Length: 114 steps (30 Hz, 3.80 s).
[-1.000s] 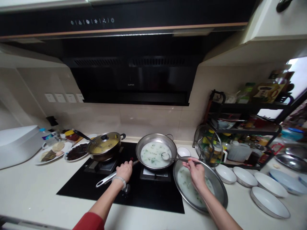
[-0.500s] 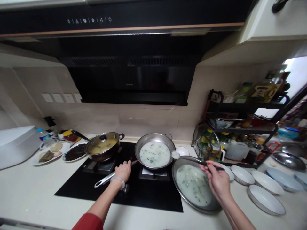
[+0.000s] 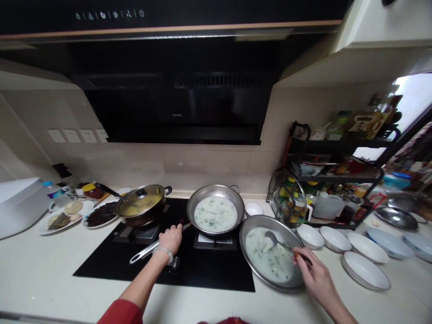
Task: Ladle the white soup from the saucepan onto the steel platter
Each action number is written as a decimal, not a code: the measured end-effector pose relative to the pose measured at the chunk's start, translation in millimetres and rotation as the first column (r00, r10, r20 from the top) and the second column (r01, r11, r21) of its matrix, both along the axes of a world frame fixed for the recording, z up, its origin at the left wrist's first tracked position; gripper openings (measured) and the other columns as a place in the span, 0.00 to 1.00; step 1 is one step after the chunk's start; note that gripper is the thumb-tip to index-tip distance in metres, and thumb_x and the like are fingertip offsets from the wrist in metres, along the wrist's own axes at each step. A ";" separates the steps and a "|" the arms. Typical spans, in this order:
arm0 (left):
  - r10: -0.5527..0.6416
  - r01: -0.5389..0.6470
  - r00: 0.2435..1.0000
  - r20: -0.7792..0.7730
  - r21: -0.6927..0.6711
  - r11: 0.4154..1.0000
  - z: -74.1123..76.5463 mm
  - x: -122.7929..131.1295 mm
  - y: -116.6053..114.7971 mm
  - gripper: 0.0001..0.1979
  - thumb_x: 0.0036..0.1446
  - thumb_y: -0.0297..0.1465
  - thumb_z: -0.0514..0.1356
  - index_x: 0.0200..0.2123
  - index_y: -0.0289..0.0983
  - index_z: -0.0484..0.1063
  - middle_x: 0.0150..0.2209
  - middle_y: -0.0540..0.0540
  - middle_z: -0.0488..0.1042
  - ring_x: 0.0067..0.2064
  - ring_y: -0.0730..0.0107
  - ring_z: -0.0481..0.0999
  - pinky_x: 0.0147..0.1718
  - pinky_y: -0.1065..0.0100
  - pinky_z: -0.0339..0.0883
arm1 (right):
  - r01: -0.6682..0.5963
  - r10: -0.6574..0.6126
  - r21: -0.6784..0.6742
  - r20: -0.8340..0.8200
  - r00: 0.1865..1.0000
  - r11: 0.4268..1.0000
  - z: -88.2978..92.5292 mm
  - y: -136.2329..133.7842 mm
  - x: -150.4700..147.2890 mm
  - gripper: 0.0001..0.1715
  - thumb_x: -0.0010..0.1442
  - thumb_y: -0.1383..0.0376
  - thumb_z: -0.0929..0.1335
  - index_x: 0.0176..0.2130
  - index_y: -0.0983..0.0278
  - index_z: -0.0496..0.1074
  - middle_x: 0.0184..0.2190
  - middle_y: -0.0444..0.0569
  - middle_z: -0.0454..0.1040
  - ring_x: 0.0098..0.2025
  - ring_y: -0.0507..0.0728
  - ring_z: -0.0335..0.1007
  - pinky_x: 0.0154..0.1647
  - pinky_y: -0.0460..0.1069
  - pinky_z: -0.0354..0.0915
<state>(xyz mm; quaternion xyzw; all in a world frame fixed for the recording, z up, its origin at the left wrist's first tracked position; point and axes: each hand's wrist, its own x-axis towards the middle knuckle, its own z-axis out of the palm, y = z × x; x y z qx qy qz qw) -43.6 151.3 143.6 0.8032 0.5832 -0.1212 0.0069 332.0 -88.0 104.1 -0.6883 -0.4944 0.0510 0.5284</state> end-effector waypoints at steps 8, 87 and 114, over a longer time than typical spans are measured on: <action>0.003 -0.003 1.000 0.005 -0.002 1.000 -1.9 -0.1 1.4 0.21 0.59 0.20 0.43 0.54 0.36 0.61 0.48 0.34 0.69 0.48 0.54 0.73 0.42 0.54 0.66 | 0.107 -0.094 0.147 -0.092 0.991 0.983 16.7 7.3 -6.3 0.14 0.55 0.56 0.66 0.37 0.62 0.72 0.27 0.51 0.77 0.28 0.57 0.75 0.32 0.50 0.72; 0.023 -0.022 1.000 0.019 -0.034 0.999 11.4 3.6 -6.7 0.21 0.56 0.21 0.48 0.53 0.36 0.60 0.50 0.34 0.69 0.50 0.54 0.72 0.44 0.52 0.64 | 0.055 0.097 0.188 -0.709 0.699 0.981 22.4 118.9 -76.2 0.16 0.46 0.54 0.70 0.31 0.60 0.65 0.19 0.43 0.73 0.26 0.60 0.76 0.33 0.53 0.73; 0.009 -0.009 1.000 0.022 -0.015 1.000 5.0 2.0 -4.1 0.21 0.57 0.20 0.45 0.53 0.35 0.61 0.48 0.34 0.69 0.48 0.53 0.73 0.42 0.53 0.65 | 0.273 -0.178 0.074 -0.593 0.785 0.959 26.4 22.5 -6.8 0.24 0.40 0.51 0.73 0.33 0.62 0.69 0.22 0.49 0.77 0.26 0.60 0.76 0.33 0.54 0.73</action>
